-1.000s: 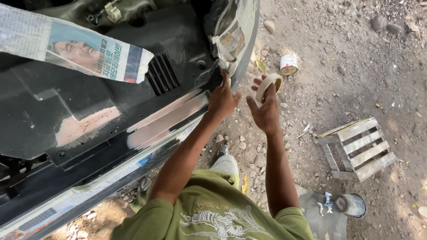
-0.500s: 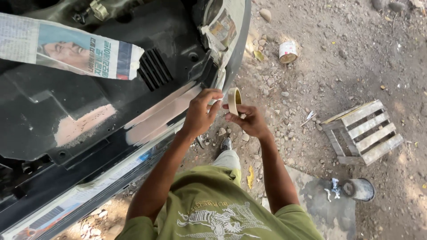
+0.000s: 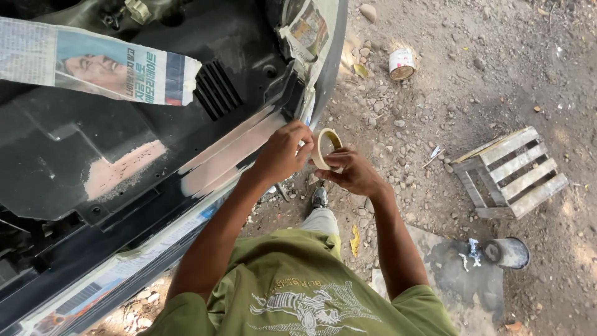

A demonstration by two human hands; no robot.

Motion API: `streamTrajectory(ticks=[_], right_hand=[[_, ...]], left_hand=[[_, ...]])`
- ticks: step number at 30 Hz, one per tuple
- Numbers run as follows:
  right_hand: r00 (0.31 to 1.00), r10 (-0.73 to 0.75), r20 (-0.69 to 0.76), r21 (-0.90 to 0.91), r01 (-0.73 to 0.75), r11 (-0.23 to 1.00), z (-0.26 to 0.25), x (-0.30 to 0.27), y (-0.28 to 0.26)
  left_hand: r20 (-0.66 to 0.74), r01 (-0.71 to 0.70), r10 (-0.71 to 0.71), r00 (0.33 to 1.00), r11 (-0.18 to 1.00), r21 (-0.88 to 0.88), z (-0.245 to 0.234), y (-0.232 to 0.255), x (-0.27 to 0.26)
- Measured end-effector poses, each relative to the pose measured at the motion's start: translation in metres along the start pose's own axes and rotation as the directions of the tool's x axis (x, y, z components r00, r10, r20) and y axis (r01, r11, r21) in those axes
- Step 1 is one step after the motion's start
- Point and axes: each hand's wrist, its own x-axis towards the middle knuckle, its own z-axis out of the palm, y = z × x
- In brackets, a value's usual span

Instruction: The person tapes newspaper onto the front bumper and grille area of a car using masking tape. They repeatedly tear off pieces of tape and press them over the newspaper to secure it in place.

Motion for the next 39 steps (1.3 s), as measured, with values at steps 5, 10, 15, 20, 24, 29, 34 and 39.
streamTrajectory(ticks=[5,10,15,20,24,29,34,39], right_hand=[[0.979,0.170,-0.114,0.121,-0.156,0.980,0.003,-0.010,0.007],[0.922,0.211,-0.326,0.020,-0.216,0.976,0.004,-0.010,0.006],[0.900,0.102,-0.424,-0.136,-0.175,0.975,0.017,-0.014,0.011],[0.837,0.277,-0.473,0.030,-0.298,0.954,0.031,-0.008,0.022],[0.584,0.660,-0.473,0.588,-0.349,0.730,0.043,-0.007,0.073],[0.745,0.581,-0.329,0.944,0.260,0.202,0.023,-0.033,0.099],[0.914,0.312,-0.260,0.950,0.185,0.251,-0.002,0.020,0.005],[0.858,0.442,-0.263,0.742,-0.113,0.661,0.008,0.050,0.007]], left_hand=[[-0.026,0.031,-0.033,0.999,0.996,-0.081,0.007,0.013,0.002],[-0.115,-0.018,-0.004,0.993,0.982,-0.189,0.018,0.023,-0.002],[-0.118,0.252,-0.332,0.936,0.864,-0.435,0.032,0.025,-0.004],[-0.203,0.303,-0.376,0.904,0.900,-0.314,0.047,0.029,-0.009],[-0.418,0.003,-0.130,0.899,0.957,-0.291,0.069,0.015,-0.011],[-0.296,0.074,-0.402,0.866,0.690,-0.720,0.026,-0.016,-0.004],[0.040,0.286,-0.555,0.831,0.365,-0.886,0.008,-0.036,0.004],[0.080,0.407,-0.548,0.833,0.509,-0.759,0.008,-0.052,0.014]])
